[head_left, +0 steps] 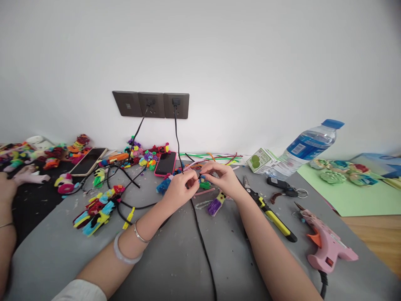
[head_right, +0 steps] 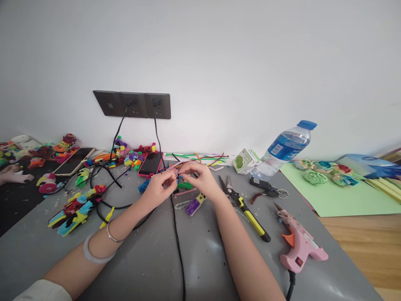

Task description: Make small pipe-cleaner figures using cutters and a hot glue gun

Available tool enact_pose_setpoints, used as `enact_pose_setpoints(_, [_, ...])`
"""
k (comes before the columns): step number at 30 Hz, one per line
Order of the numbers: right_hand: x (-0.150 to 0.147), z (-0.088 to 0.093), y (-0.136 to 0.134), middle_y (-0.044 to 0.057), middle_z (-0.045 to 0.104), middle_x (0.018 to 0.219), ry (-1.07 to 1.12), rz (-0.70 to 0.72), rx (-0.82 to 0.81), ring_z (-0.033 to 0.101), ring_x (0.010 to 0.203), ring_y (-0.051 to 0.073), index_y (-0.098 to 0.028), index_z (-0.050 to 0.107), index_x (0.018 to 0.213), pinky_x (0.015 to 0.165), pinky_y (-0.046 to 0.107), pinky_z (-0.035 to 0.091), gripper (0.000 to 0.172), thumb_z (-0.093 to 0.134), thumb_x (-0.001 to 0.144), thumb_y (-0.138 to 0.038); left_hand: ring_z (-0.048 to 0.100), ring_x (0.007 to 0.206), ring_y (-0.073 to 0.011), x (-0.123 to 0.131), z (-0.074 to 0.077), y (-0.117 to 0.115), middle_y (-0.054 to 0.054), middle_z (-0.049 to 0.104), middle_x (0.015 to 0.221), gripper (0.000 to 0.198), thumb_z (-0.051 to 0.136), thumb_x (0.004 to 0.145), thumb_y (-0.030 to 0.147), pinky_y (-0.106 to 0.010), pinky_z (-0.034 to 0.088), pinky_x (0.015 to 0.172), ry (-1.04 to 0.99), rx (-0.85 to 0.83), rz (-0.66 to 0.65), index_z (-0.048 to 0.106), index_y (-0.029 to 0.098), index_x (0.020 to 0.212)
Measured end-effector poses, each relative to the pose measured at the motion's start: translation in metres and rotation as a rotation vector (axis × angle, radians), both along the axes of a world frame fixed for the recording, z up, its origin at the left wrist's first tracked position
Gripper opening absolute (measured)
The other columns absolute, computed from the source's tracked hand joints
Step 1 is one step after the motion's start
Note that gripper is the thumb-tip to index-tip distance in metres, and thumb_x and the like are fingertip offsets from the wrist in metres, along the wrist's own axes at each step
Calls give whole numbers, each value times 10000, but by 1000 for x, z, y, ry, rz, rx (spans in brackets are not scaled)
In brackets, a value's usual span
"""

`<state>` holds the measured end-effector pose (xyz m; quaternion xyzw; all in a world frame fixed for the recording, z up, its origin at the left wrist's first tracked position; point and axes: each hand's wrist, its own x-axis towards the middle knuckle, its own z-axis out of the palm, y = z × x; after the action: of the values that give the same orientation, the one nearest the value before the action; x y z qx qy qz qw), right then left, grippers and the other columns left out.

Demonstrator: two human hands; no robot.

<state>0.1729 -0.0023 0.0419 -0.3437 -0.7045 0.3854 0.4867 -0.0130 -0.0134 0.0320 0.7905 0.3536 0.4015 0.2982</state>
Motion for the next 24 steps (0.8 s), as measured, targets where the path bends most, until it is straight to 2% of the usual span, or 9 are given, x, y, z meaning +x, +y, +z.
enact_pose_setpoints(7, [1, 4, -4, 32, 652, 828, 68, 86, -181, 613, 773, 164, -198, 637, 830, 746, 309, 519, 204, 702, 808, -390, 434, 565, -98, -1, 4, 0, 31, 480, 643, 137, 473, 833, 158, -212, 347, 566, 16, -2, -21, 447, 196, 704])
enact_pose_setpoints(12, [3, 5, -4, 37, 660, 827, 75, 98, -228, 619, 778, 168, -198, 641, 822, 727, 305, 523, 242, 725, 784, -422, 454, 593, -104, -2, 3, -1, 20, 476, 685, 129, 473, 848, 180, -216, 357, 584, 22, 42, -65, 446, 198, 724])
enact_pose_setpoints(18, [-2, -1, -2, 38, 677, 816, 106, 11, -113, 632, 743, 170, -208, 686, 815, 737, 332, 540, 188, 746, 767, -379, 426, 553, -92, -2, 2, -2, 37, 437, 653, 156, 458, 825, 153, -212, 321, 560, 46, 30, 61, 387, 203, 696])
enact_pose_setpoints(24, [-4, -1, -3, 64, 735, 858, -15, -48, 51, 676, 821, 218, -229, 734, 839, 786, 383, 547, 108, 713, 806, -329, 433, 550, -96, -1, 0, -2, 40, 439, 617, 167, 469, 817, 163, -212, 329, 569, 68, 7, 103, 381, 205, 681])
